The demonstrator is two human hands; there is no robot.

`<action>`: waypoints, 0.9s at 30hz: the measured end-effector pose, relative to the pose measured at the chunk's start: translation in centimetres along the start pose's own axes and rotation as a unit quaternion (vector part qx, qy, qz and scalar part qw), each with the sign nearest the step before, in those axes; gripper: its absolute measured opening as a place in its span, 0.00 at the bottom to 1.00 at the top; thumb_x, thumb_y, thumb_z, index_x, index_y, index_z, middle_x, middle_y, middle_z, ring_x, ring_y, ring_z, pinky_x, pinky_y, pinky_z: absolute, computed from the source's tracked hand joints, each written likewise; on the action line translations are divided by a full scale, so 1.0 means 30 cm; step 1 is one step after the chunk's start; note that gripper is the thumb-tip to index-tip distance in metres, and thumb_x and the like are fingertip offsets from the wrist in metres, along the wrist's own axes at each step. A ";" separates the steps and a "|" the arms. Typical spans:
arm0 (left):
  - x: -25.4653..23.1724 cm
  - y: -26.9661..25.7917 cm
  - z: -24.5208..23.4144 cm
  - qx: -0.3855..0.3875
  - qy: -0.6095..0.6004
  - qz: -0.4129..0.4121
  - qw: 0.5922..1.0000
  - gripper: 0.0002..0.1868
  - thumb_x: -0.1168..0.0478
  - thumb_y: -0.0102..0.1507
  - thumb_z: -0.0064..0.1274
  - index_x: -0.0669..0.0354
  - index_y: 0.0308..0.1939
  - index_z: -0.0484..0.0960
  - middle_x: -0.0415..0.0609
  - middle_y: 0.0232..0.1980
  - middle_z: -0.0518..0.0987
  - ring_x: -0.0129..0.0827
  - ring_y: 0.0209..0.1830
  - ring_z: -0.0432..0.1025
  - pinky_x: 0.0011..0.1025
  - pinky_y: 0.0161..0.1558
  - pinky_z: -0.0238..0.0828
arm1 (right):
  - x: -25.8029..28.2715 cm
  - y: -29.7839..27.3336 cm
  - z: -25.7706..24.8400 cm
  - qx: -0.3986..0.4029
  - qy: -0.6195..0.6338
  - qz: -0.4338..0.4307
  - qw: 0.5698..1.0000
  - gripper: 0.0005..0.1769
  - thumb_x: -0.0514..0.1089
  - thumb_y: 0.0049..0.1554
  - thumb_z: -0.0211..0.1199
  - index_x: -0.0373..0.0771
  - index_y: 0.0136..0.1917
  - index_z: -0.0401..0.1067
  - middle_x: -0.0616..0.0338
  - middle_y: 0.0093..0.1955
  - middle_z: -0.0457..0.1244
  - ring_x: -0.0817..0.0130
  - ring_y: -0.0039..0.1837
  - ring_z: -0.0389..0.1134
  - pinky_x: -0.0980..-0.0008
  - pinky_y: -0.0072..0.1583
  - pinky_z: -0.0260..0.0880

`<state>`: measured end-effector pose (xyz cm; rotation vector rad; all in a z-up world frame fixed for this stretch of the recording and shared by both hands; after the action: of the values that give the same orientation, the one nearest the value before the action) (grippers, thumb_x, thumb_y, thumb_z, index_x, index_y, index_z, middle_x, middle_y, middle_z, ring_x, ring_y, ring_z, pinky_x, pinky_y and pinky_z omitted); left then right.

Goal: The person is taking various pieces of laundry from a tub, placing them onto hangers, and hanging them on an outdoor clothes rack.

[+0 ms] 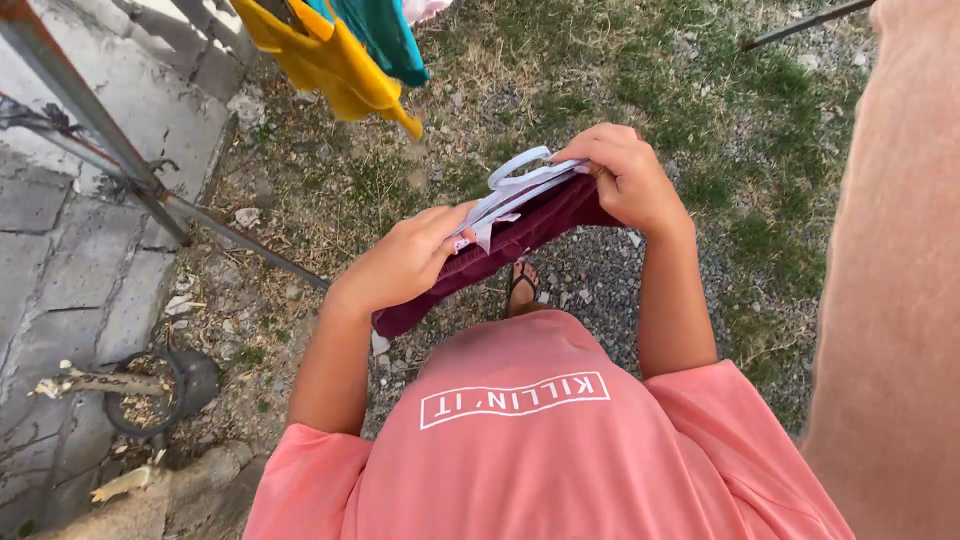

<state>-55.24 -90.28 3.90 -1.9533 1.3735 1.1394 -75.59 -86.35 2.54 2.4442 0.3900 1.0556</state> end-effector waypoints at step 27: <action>0.566 1.260 -0.332 -0.291 -0.338 0.005 0.895 0.16 0.63 0.60 0.59 0.63 0.48 0.72 0.54 0.41 0.81 0.30 0.37 0.76 0.26 0.42 0.74 | -0.727 0.575 -0.137 -0.026 0.120 0.232 0.965 0.13 0.32 0.58 0.50 0.30 0.57 0.65 0.41 0.62 0.58 0.44 0.67 0.57 0.49 0.64 0.56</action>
<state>-84.26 -120.81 -2.54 -1.6071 0.7064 2.1570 -91.83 -109.18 0.31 2.4233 -0.1527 1.5397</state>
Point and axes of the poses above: each hand's wrist, its own y-axis towards the middle knuckle, its own z-axis out of the palm, x = y × z, the point moved 8 cm from there along y, towards the middle knuckle
